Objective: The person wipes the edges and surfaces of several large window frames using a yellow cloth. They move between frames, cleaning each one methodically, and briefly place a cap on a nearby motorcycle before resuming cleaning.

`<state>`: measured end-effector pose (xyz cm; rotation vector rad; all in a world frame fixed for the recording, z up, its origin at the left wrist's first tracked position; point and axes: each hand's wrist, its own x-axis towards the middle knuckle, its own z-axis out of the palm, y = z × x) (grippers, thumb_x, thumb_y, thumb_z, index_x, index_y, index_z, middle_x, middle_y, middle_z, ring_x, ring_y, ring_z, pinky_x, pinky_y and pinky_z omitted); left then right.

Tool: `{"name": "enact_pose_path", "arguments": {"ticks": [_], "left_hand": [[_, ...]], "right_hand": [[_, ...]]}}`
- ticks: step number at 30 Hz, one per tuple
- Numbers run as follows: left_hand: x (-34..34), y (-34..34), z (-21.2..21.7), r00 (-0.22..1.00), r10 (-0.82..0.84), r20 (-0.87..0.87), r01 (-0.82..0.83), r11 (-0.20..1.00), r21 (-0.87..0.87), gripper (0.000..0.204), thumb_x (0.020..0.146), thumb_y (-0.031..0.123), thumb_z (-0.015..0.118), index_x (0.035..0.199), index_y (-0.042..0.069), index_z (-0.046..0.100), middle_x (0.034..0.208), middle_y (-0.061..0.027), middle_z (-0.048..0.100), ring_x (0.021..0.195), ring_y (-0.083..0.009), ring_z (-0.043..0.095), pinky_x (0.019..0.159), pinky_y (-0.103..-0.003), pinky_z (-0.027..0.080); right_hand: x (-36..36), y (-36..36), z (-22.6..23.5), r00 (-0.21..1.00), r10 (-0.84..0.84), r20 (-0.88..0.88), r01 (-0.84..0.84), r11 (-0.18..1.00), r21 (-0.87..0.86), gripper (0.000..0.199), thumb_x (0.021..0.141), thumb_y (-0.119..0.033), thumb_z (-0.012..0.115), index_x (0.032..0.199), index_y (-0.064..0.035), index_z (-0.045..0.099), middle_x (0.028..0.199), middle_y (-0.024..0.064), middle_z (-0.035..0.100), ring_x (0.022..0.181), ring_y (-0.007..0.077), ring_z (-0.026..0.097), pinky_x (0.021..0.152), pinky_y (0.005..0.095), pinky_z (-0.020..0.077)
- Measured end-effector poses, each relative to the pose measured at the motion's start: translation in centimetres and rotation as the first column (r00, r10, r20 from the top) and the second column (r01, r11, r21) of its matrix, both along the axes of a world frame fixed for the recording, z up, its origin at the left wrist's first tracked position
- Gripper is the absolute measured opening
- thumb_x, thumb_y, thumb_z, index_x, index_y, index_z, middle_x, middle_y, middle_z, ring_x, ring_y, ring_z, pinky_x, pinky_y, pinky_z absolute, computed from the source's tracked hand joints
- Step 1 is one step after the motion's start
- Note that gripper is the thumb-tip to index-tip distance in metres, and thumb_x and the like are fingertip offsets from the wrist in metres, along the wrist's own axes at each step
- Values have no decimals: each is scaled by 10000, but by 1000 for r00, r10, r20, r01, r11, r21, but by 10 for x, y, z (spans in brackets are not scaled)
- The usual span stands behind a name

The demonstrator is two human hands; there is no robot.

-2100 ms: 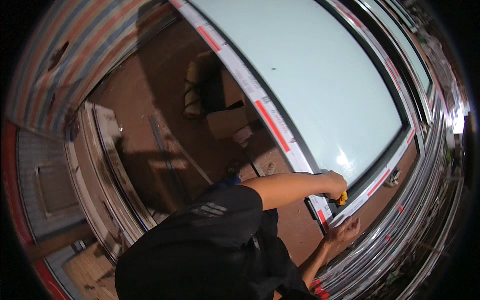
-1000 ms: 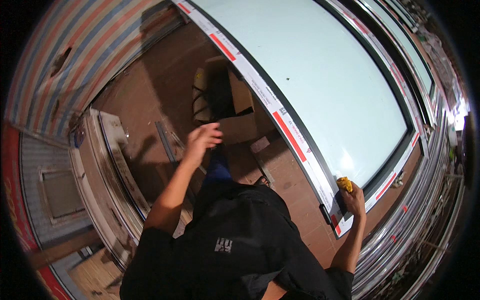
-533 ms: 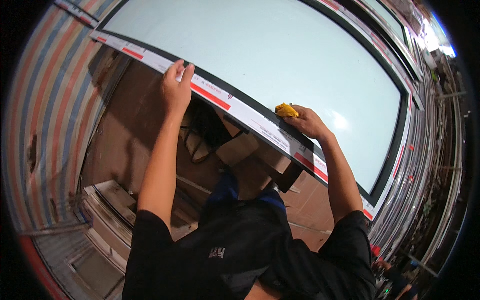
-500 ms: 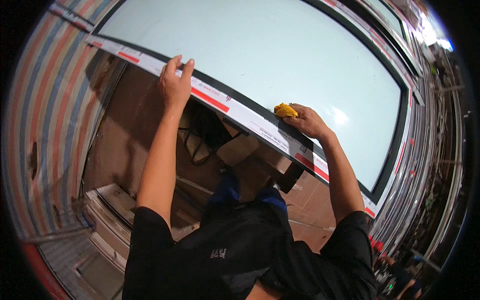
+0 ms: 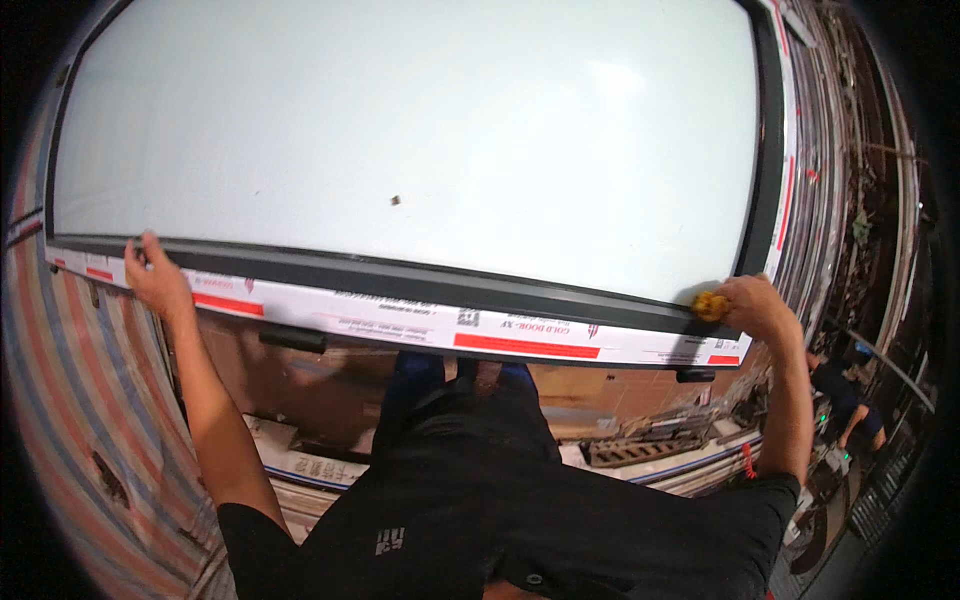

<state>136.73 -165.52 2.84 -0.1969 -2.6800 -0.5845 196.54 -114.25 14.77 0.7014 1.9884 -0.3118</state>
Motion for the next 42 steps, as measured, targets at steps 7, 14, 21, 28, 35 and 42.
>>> {"name": "enact_pose_path", "arguments": {"ticks": [7, 14, 21, 28, 35, 42], "left_hand": [[-8, -13, -4, 987, 62, -147, -81, 989, -126, 732, 979, 560, 593, 1282, -105, 613, 1207, -319, 651, 1086, -432, 642, 1000, -474, 470], [-3, -18, -5, 974, 207, -89, -213, 975, -63, 713, 982, 579, 564, 1299, -58, 613, 1288, -295, 602, 1190, -435, 572, 1020, -495, 447], [10, -3, 1, 970, 235, -66, -235, 972, 18, 706, 975, 563, 581, 1336, -45, 580, 1305, -269, 582, 1226, -419, 555, 1055, -480, 428], [16, -1, -1, 996, 51, -67, -22, 927, 374, 497, 1035, 362, 579, 1315, -49, 582, 1283, -252, 602, 1188, -361, 589, 1037, -434, 451], [18, -9, -6, 985, -132, -112, 173, 800, 575, 405, 1069, 310, 496, 1237, -41, 609, 1195, -210, 655, 1104, -354, 612, 981, -433, 468], [22, -19, 8, 949, -304, -88, 253, 560, 789, 580, 1101, 453, 350, 1352, -55, 474, 1410, -220, 514, 1330, -318, 477, 1159, -450, 310]], "right_hand": [[27, 16, -17, 929, -4, -371, -62, 984, -167, 205, 701, -73, 732, 902, -35, 707, 893, 150, 682, 907, 355, 654, 881, 453, 446], [15, -9, -29, 826, -70, -559, -34, 984, -173, 255, 654, -47, 738, 907, -41, 703, 944, 110, 701, 880, 329, 628, 861, 437, 421], [-108, -83, -54, 686, -116, -718, -206, 916, -345, 492, 636, -52, 776, 1114, -53, 663, 1148, 129, 659, 999, 338, 591, 933, 440, 411], [-275, -172, -64, 597, -99, -796, -370, 847, -383, 360, 830, -123, 747, 1168, -45, 651, 1172, 132, 641, 1045, 311, 602, 974, 439, 415], [-426, -273, -71, 614, -58, -787, -383, 850, -361, 428, 1037, -401, 551, 1146, -5, 669, 1116, 148, 646, 1013, 292, 623, 990, 461, 418], [-633, -384, -79, 641, 44, -766, -402, 870, -286, 626, 999, -605, 506, 1054, -14, 705, 961, 197, 723, 931, 374, 691, 901, 517, 481]]}}
